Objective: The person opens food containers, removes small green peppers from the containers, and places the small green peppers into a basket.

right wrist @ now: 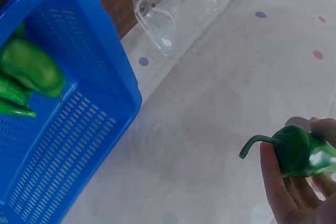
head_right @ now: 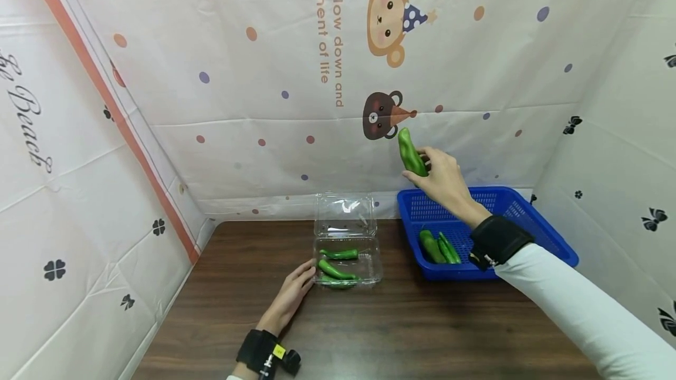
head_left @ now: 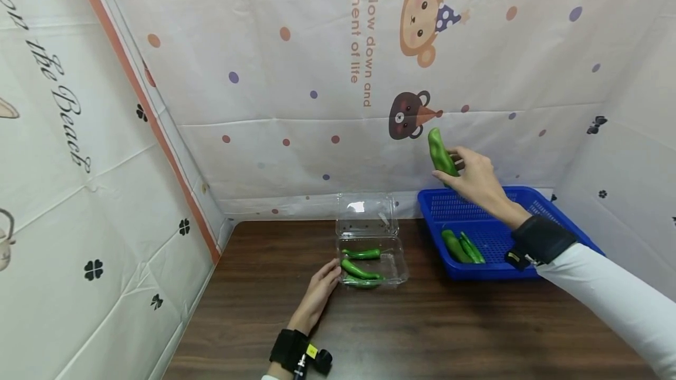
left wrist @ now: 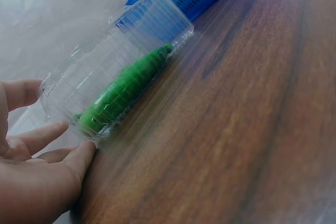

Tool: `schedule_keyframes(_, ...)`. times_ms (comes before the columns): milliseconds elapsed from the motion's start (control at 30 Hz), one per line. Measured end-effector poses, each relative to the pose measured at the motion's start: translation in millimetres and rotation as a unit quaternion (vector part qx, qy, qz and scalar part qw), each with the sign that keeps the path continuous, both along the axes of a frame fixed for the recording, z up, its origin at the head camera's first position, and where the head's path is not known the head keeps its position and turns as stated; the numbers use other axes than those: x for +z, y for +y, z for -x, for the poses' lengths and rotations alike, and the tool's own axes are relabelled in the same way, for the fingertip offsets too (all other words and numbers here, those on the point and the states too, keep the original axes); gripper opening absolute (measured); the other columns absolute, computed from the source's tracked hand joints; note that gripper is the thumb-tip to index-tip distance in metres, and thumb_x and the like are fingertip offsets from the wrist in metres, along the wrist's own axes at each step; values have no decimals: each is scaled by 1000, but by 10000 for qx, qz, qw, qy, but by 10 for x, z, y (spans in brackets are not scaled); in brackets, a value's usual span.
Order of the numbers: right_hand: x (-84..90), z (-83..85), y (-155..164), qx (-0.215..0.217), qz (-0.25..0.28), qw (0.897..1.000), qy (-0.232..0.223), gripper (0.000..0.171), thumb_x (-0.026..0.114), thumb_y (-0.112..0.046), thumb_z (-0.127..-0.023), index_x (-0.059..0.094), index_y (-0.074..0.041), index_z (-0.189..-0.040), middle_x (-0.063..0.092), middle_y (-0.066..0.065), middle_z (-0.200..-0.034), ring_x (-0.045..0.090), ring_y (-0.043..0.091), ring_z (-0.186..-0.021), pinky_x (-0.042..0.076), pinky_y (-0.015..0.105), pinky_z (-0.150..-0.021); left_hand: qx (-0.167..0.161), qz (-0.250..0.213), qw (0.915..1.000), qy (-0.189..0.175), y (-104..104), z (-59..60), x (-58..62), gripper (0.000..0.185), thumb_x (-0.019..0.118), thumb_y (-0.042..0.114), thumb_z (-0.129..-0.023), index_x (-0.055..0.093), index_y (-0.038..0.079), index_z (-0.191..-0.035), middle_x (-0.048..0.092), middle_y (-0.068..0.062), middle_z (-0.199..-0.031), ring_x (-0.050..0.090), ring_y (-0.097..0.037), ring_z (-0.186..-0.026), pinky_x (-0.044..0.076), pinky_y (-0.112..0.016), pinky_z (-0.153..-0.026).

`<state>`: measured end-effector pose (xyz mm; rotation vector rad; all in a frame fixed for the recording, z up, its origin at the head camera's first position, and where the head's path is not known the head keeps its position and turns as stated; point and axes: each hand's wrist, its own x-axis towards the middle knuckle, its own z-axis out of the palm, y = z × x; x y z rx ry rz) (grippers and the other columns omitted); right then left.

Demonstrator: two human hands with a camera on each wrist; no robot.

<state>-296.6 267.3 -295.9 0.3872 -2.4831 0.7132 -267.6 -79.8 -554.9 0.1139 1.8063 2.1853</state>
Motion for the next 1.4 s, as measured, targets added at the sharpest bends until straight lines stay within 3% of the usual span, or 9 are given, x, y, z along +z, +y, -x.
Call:
schedule_keyframes(300,-23,3,113,24,-6,9998,177,52,78,-18,-92,58,8,-133,67,32,-114,69,46,-93,60,60,-74,-46,23,10000,33,7,-2,-2,65,49,30,-110,24,0,-161,21,-22,-169,20,-40,-157,23,-53,-130)
schedule_keyframes(967,-204,59,485,-324,61,9994,-95,54,75,-20,-94,56,11,-134,65,36,-113,68,50,-94,60,64,-75,-38,-9,10000,40,-12,12,-14,66,52,31,-109,25,0,-161,22,-20,-169,20,-38,-157,22,-52,-131)
schedule_keyframes(1400,-306,66,701,-481,-112,9983,-316,56,73,-20,-95,53,14,-136,64,39,-110,68,51,-91,60,59,-70,-7,34,10000,-10,8,33,-6,65,51,30,-109,26,0,-161,22,-21,-169,21,-38,-157,22,-52,-131)
